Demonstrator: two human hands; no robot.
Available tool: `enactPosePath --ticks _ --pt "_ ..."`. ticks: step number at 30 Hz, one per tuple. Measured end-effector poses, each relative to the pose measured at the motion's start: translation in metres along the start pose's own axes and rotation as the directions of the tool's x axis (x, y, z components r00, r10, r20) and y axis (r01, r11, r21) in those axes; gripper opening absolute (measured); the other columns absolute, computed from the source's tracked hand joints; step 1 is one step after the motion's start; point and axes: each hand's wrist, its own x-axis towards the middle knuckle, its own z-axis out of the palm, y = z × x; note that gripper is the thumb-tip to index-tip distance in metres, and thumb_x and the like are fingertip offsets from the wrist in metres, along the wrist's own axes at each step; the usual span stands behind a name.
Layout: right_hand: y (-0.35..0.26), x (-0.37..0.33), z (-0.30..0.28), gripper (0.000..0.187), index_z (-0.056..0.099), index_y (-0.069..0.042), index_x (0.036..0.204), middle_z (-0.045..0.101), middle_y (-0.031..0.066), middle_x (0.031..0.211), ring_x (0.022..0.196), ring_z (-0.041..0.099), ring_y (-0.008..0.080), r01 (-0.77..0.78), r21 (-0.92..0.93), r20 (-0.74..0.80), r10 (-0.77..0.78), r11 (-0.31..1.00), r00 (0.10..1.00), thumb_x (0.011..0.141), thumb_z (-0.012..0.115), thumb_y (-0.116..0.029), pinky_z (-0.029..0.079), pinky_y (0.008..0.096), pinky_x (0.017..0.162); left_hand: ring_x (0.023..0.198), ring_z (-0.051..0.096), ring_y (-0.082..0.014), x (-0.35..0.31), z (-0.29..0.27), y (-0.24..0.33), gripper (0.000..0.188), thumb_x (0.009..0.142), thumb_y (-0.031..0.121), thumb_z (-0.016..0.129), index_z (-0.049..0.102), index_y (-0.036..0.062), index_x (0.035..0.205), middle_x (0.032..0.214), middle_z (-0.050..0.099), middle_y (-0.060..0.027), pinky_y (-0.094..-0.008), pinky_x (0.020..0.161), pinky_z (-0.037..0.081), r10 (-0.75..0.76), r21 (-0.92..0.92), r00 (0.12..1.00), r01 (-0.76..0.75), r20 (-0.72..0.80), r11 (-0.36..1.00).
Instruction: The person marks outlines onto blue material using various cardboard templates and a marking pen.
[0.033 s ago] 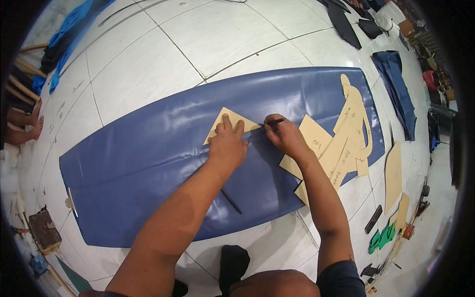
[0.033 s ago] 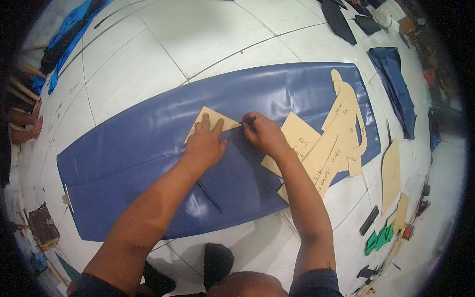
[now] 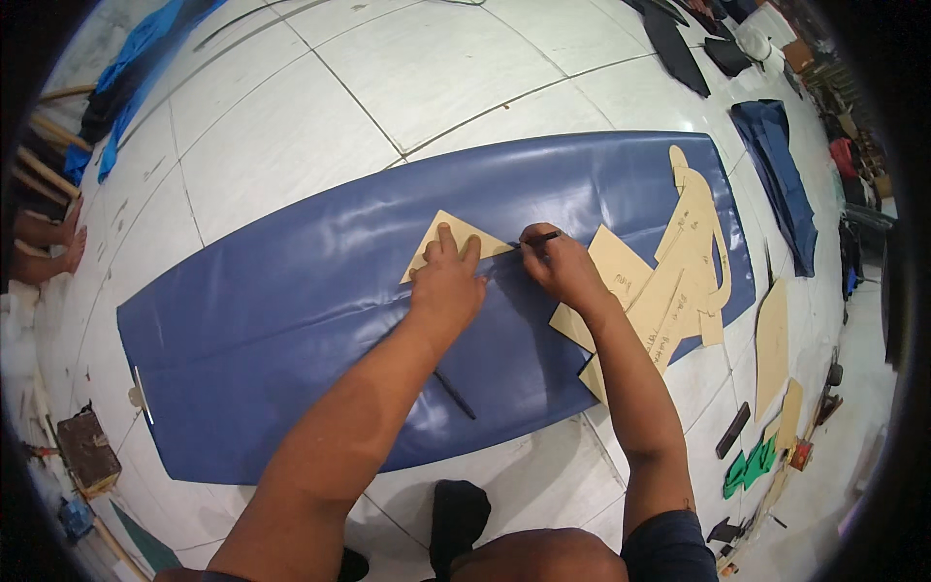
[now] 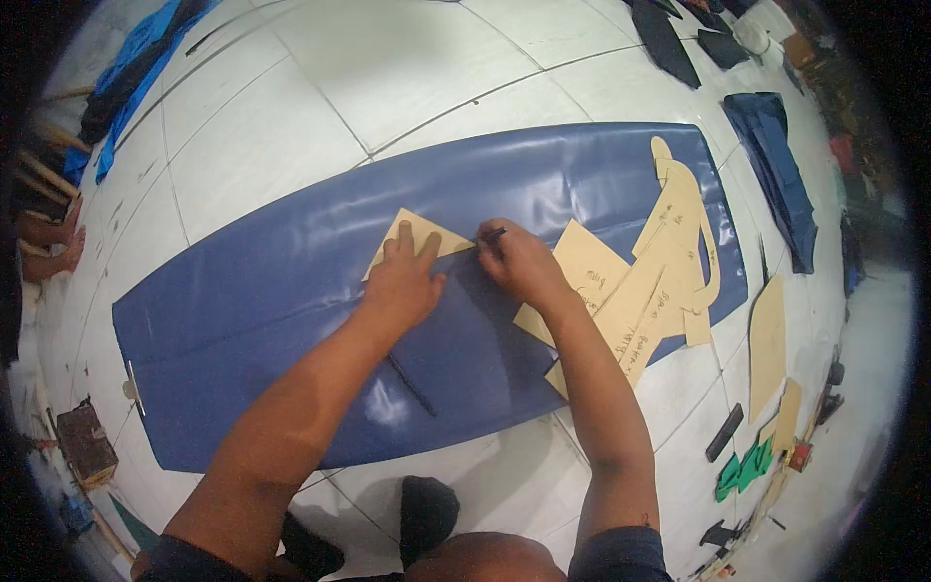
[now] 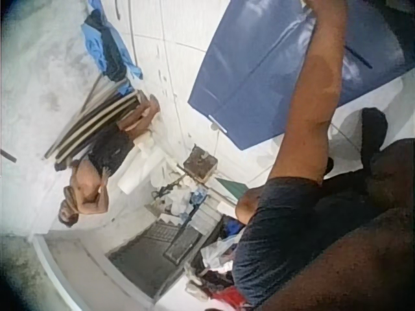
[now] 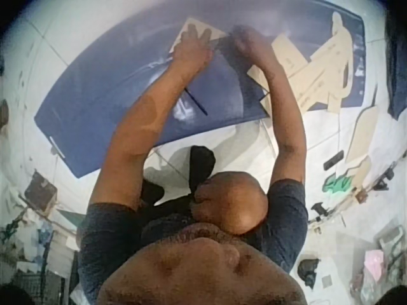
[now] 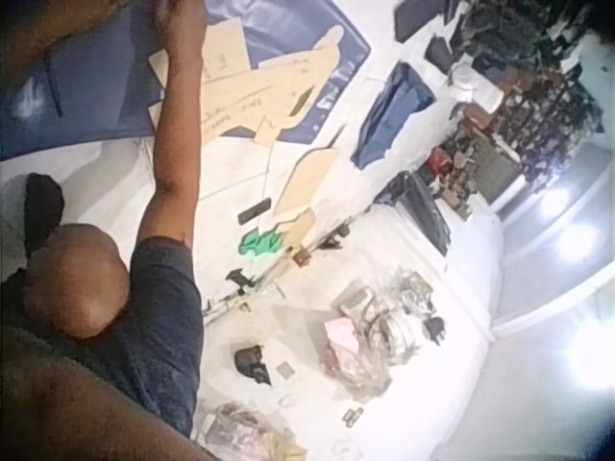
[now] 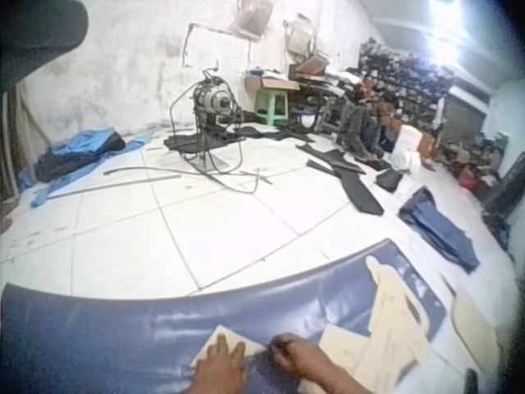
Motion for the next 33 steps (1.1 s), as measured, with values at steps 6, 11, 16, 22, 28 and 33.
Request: enactPosePath --ticks 6,11,16,22,28,33 --pt "0.0 0.009 0.0 0.02 0.066 -0.004 0.11 0.07 0.0178 0.106 0.095 0.069 0.0394 0.073 -0.01 -0.009 -0.073 0.997 0.997 0.095 0.065 -0.016 0.056 0.0446 0.081 0.136 0.045 -0.0405 -0.001 0.002 -0.002 0.066 0.094 0.04 0.066 0.045 0.0137 0.151 0.158 0.03 -0.0273 -0.0505 0.101 0.053 0.019 0.027 1.0 -0.019 -0.007 0.999" --pt "-0.011 0.016 0.002 0.018 0.066 -0.005 0.108 0.071 0.0187 0.102 0.094 0.07 0.0382 -0.037 0.159 -0.071 0.048 0.987 0.996 0.097 0.065 -0.019 0.056 0.0435 0.079 0.138 0.043 -0.0429 -0.002 -0.005 -0.001 0.066 0.094 0.039 0.065 0.045 0.0122 0.151 0.157 0.031 -0.029 -0.0478 0.104 0.052 0.021 0.035 1.0 -0.021 0.023 0.999" --pt "-0.004 0.008 0.006 0.018 0.066 -0.006 0.107 0.071 0.0189 0.1 0.094 0.07 0.0393 -0.058 0.116 -0.073 0.066 0.992 0.995 0.097 0.065 -0.02 0.056 0.0442 0.079 0.136 0.044 -0.0426 -0.003 -0.001 0.001 0.067 0.093 0.039 0.066 0.045 0.0116 0.151 0.156 0.032 -0.0286 -0.0481 0.103 0.052 0.021 0.04 1.0 -0.02 -0.013 0.999" --pt "-0.004 0.008 0.006 0.016 0.065 -0.006 0.106 0.07 0.0184 0.1 0.095 0.068 0.0412 0.013 0.029 -0.07 -0.011 1.0 0.997 0.095 0.066 -0.017 0.055 0.0459 0.079 0.134 0.045 -0.0428 -0.001 0.005 -0.004 0.068 0.092 0.039 0.067 0.045 0.0108 0.15 0.155 0.032 -0.0291 -0.0492 0.102 0.052 0.026 0.004 0.999 -0.026 -0.042 1.0" --pt "0.007 0.028 0.023 0.022 0.065 -0.008 0.113 0.071 0.0164 0.107 0.097 0.068 0.0401 0.273 -0.065 -0.081 -0.278 0.96 0.957 0.095 0.064 -0.02 0.055 0.0473 0.082 0.136 0.043 -0.0436 -0.001 -0.001 0.003 0.066 0.093 0.039 0.066 0.048 0.0096 0.149 0.156 0.033 -0.0293 -0.0482 0.107 0.049 0.013 -0.019 1.0 -0.013 -0.022 1.0" --pt "-0.022 0.069 0.05 0.025 0.066 -0.012 0.118 0.072 0.0149 0.109 0.099 0.069 0.0387 0.231 0.023 -0.003 -0.231 0.973 0.973 0.096 0.062 -0.024 0.055 0.0475 0.084 0.135 0.045 -0.0395 0.003 0.007 -0.004 0.067 0.094 0.044 0.065 0.045 0.0154 0.152 0.159 0.029 -0.0256 -0.0552 0.1 0.052 0.003 0.047 1.0 -0.004 0.016 0.999"
